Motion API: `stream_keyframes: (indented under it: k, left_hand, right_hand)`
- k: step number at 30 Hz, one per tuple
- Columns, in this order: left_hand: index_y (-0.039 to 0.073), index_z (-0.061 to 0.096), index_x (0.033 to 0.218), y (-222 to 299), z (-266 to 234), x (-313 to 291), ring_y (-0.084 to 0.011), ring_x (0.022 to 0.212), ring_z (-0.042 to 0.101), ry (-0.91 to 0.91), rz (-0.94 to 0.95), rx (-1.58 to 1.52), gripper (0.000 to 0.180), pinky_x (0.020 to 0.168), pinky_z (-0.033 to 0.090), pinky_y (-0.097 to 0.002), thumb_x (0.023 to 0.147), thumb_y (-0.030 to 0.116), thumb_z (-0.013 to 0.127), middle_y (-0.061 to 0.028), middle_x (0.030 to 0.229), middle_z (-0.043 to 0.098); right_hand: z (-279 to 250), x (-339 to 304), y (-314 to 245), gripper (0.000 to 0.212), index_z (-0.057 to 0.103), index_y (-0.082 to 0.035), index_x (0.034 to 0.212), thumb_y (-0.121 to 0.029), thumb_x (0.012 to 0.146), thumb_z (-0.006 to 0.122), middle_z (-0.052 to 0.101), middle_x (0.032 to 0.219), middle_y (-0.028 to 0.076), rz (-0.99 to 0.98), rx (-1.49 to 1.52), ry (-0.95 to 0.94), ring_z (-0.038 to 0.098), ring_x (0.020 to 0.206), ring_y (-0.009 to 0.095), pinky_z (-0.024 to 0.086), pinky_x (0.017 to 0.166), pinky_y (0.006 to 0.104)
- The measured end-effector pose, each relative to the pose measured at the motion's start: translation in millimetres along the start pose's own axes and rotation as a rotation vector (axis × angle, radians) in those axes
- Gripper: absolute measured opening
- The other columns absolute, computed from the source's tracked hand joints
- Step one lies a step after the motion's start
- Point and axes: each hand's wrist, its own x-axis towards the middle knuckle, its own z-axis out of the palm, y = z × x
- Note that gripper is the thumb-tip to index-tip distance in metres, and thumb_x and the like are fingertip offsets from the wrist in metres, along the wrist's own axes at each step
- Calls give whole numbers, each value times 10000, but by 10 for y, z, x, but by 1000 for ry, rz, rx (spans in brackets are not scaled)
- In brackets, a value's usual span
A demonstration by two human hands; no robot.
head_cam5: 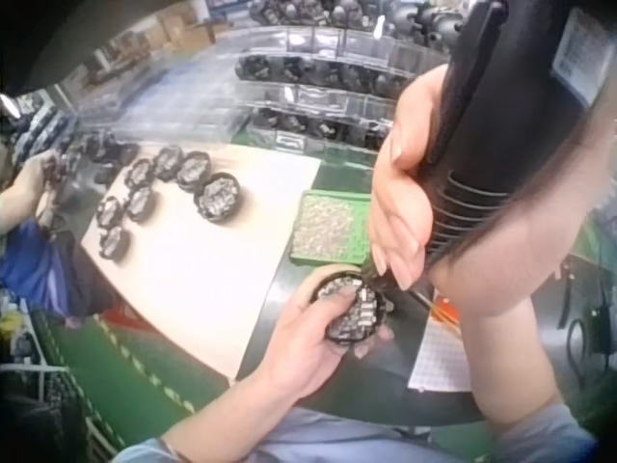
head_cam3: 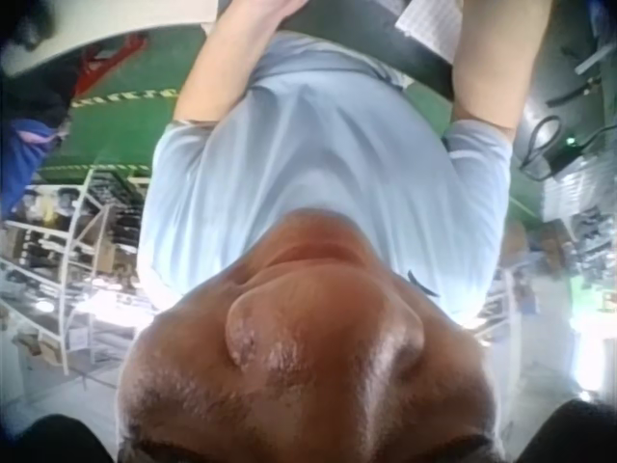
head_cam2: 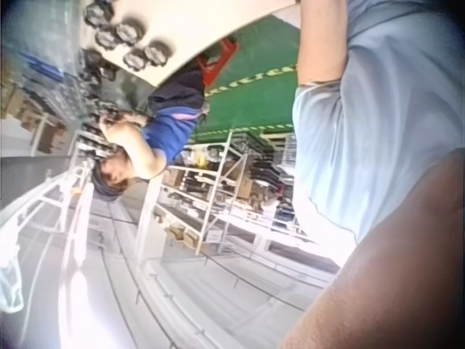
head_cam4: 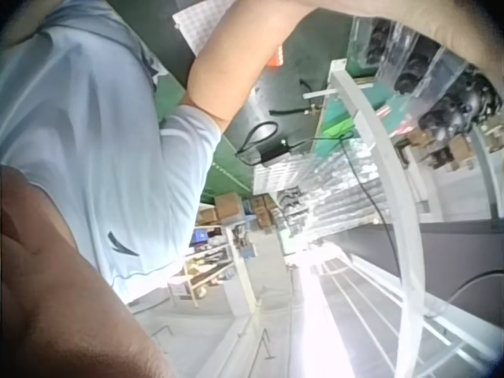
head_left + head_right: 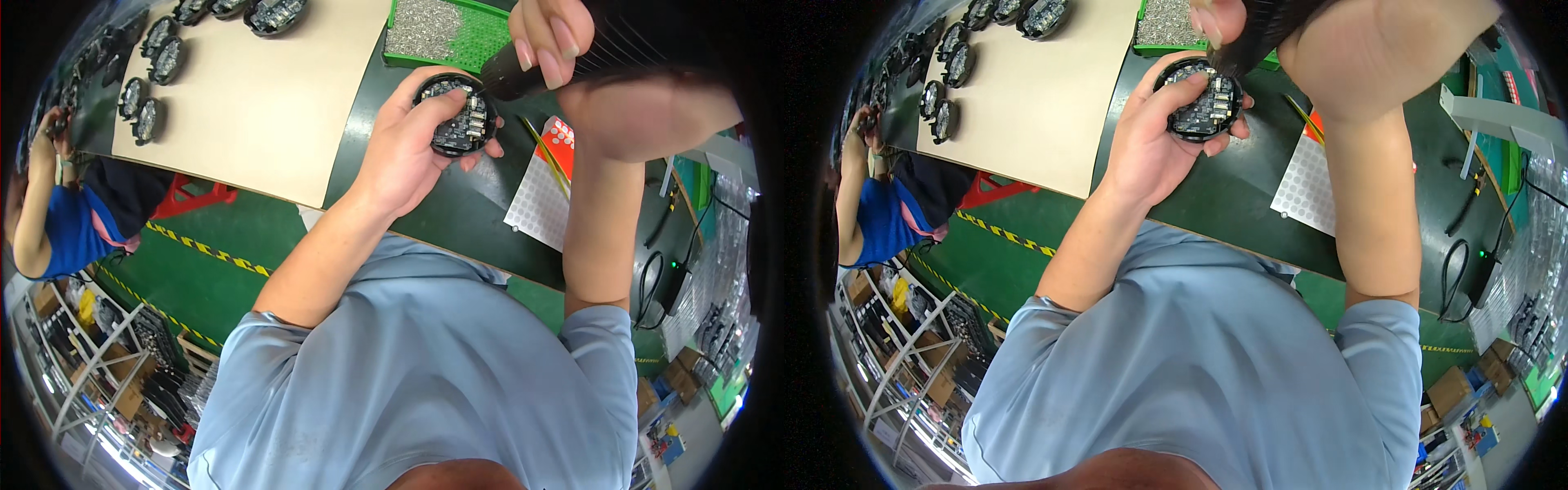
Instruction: Assembling and inspecting electronic LED lighting components at a factory workbench.
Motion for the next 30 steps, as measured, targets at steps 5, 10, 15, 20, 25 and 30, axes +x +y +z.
stream_keyframes:
  k: [5,10,15,20,25,30]
  left_hand:
    - [-10,505,1237,-48,-18,-8,-312,754,710,28,23,-45,240,570,498,-334,1036,119,487,-237,964,684]
    - [5,498,1245,-37,-36,-9,-300,772,706,23,21,1,254,577,489,-328,1036,150,493,-229,978,687]
    - [12,502,1234,-32,-31,-1,-295,776,702,10,27,12,249,593,485,-332,1035,161,490,-225,981,688]
    - [11,502,1236,-34,-21,5,-296,780,700,3,17,39,249,596,484,-331,1037,159,482,-225,977,687]
    - [7,498,1251,-24,-44,24,-292,782,699,6,22,44,262,596,484,-329,1040,160,477,-229,982,688]
    - [88,438,1351,2,11,-5,-287,774,698,-51,30,45,312,581,480,-316,1046,144,468,-261,1000,685]
  right_hand:
    - [106,12,-11,1068,598,75,923,-872,892,107,533,516,118,-12,19,-40,512,380,209,461,394,294]
    - [101,52,-9,1087,606,109,871,-844,919,85,532,492,142,-37,219,-72,511,346,196,461,361,264]
    - [81,57,-51,1060,624,95,904,-832,934,112,590,568,125,-17,168,-126,533,375,181,468,381,254]
    - [26,57,-38,1040,629,82,918,-828,939,126,603,590,116,-87,55,-111,541,393,175,476,402,251]
    - [55,61,-39,1028,631,74,924,-826,941,134,605,597,112,-188,-144,-55,545,403,172,480,414,251]
    - [-248,-59,-243,1016,633,66,930,-825,943,143,607,604,108,-247,-347,-7,548,414,169,483,427,250]
